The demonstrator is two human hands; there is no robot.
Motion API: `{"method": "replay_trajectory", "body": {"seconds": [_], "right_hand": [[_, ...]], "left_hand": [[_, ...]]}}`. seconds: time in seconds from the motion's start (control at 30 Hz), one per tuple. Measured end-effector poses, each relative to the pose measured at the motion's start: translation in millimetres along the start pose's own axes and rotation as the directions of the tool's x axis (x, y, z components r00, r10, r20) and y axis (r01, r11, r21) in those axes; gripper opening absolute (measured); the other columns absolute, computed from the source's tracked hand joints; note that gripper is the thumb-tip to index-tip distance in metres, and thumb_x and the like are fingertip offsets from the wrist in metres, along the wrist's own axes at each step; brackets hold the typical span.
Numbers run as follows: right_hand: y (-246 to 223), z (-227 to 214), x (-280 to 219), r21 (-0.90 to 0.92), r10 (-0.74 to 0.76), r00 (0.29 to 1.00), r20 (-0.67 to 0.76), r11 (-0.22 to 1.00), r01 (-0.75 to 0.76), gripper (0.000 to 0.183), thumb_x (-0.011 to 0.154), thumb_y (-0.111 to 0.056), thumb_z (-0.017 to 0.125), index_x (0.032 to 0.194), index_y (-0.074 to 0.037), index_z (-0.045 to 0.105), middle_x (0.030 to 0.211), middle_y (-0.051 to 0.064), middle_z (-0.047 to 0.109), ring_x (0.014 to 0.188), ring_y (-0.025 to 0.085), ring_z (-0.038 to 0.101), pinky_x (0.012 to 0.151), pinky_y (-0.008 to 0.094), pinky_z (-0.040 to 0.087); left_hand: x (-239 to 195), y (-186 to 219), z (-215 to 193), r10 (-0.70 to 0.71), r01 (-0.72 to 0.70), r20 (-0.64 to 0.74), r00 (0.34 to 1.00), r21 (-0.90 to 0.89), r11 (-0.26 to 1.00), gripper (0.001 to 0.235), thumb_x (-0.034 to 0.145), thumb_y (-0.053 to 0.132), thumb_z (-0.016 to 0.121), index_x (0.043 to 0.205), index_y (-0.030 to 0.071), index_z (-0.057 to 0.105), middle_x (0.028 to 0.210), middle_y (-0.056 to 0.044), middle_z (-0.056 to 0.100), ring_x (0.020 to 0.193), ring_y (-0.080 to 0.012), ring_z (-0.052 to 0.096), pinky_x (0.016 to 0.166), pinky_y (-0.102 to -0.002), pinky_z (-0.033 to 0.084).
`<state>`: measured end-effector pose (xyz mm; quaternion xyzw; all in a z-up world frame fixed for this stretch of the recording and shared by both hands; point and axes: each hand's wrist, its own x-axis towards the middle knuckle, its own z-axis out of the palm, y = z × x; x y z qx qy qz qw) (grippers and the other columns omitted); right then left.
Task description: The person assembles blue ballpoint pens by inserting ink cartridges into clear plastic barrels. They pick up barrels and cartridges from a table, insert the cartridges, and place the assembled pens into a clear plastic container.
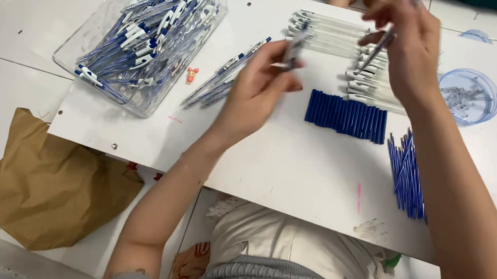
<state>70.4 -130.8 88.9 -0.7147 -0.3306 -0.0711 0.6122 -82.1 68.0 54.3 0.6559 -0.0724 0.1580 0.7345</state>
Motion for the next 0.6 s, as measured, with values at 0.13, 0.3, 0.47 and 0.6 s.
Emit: {"method": "replay_trajectory", "body": {"seconds": [0.13, 0.3, 0.47, 0.6], "right_hand": [[-43, -9, -49, 0.283, -0.117, 0.983, -0.143, 0.947, 0.154, 0.046, 0.118, -0.040, 0.039, 0.112, 0.002, 0.055, 0.081, 0.011, 0.050, 0.075, 0.017, 0.054, 0.091, 0.040, 0.067], [-52, -13, -66, 0.297, -0.114, 0.904, -0.412, 0.921, 0.252, 0.049, 0.107, -0.052, 0.045, 0.104, -0.006, 0.058, 0.091, 0.011, 0.055, 0.087, 0.024, 0.064, 0.092, 0.038, 0.062], [-38, -19, -77, 0.278, -0.073, 0.869, -0.489, 0.931, 0.235, 0.057, 0.104, -0.062, 0.043, 0.109, -0.007, 0.059, 0.076, 0.008, 0.042, 0.061, 0.019, 0.043, 0.061, 0.036, 0.051], [-44, -15, -82, 0.100, -0.306, 0.880, -0.364, 0.926, 0.363, 0.040, 0.117, -0.039, 0.042, 0.109, -0.002, 0.054, 0.093, 0.016, 0.052, 0.071, 0.023, 0.054, 0.062, 0.036, 0.057]], "left_hand": [[35, 16, 47, -0.035, 0.084, 0.160, 0.987, -0.312, 0.946, 0.033, 0.105, 0.005, 0.061, 0.136, 0.011, 0.051, 0.127, -0.008, 0.064, 0.108, -0.0216, 0.071, 0.091, -0.042, 0.070], [48, -2, 79, 0.049, 0.045, 0.231, 0.972, -0.386, 0.921, 0.041, 0.105, 0.008, 0.065, 0.142, 0.013, 0.048, 0.125, -0.005, 0.060, 0.108, -0.0151, 0.069, 0.094, -0.041, 0.068], [42, -9, 82, 0.026, 0.062, 0.249, 0.968, -0.339, 0.939, 0.042, 0.103, 0.014, 0.069, 0.140, 0.015, 0.050, 0.117, -0.002, 0.056, 0.103, -0.0096, 0.065, 0.092, -0.038, 0.068], [37, -13, 73, -0.029, 0.113, 0.308, 0.951, -0.260, 0.959, 0.049, 0.102, 0.011, 0.068, 0.146, 0.012, 0.045, 0.116, -0.004, 0.055, 0.104, -0.0127, 0.065, 0.093, -0.039, 0.070]]}}
